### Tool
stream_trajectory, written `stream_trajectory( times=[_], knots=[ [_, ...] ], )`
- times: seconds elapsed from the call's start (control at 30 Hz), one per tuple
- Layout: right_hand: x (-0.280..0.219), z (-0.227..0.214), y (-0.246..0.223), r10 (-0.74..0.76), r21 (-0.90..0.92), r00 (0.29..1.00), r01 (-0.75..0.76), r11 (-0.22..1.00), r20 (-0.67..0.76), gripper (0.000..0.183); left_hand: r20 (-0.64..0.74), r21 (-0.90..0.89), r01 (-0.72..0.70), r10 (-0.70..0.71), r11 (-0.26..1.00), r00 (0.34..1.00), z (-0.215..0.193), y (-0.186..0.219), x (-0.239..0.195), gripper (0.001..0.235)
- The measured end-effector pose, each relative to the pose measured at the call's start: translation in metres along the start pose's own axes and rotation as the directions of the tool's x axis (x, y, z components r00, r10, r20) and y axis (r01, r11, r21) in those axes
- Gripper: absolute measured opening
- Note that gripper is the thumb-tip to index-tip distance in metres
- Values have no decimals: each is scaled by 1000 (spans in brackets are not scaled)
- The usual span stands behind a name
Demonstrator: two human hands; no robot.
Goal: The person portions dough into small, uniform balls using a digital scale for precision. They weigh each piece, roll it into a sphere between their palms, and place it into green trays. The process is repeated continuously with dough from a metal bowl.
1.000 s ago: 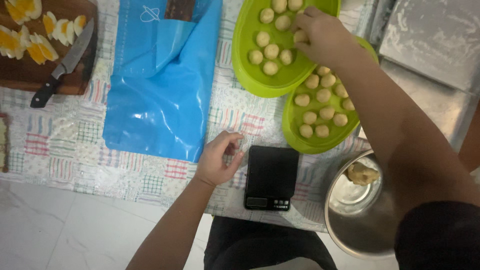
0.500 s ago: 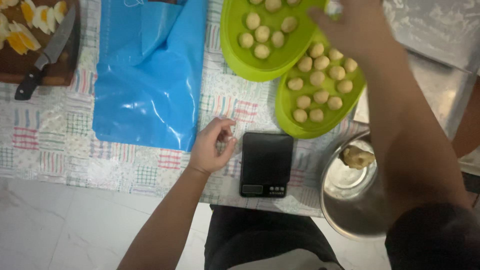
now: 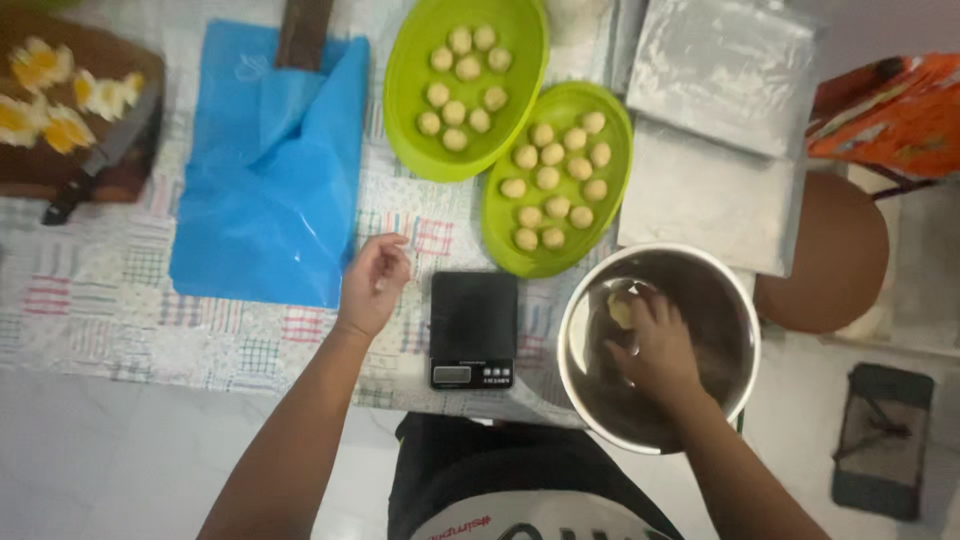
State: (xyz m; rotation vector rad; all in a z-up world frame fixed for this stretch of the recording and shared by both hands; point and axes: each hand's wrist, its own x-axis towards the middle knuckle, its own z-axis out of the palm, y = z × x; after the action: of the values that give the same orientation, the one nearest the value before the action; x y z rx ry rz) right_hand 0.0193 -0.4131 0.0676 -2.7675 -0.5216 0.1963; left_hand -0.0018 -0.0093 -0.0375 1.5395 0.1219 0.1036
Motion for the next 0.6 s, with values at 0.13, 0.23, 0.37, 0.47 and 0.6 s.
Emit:
stream_trajectory(
  times=[0.13,0.23,0.37,0.47,0.6],
  knots=[
    [0,-5,11,123,155,992,-121,981,-8,42,-245,-161,12,-52,987,968,15,20,-1,22],
    [0,-27,13,176,432,984,-164,887,13,34,-284,119,-164,192,979,939,63,69,-23,17],
    [-21,-52,6,134,702,991,-104,704,12,33,99,180,-229,214,957,972,151,155,-58,39],
    [-35,-75,3,102,899,983,-180,400,151,35,319,222,-451,373,864,872,200,194,-71,65],
    [-50,-103,-8,-79,944,997,10,331,17,52,338,-171,-30,87,985,937,250,181,-79,49]
  ],
)
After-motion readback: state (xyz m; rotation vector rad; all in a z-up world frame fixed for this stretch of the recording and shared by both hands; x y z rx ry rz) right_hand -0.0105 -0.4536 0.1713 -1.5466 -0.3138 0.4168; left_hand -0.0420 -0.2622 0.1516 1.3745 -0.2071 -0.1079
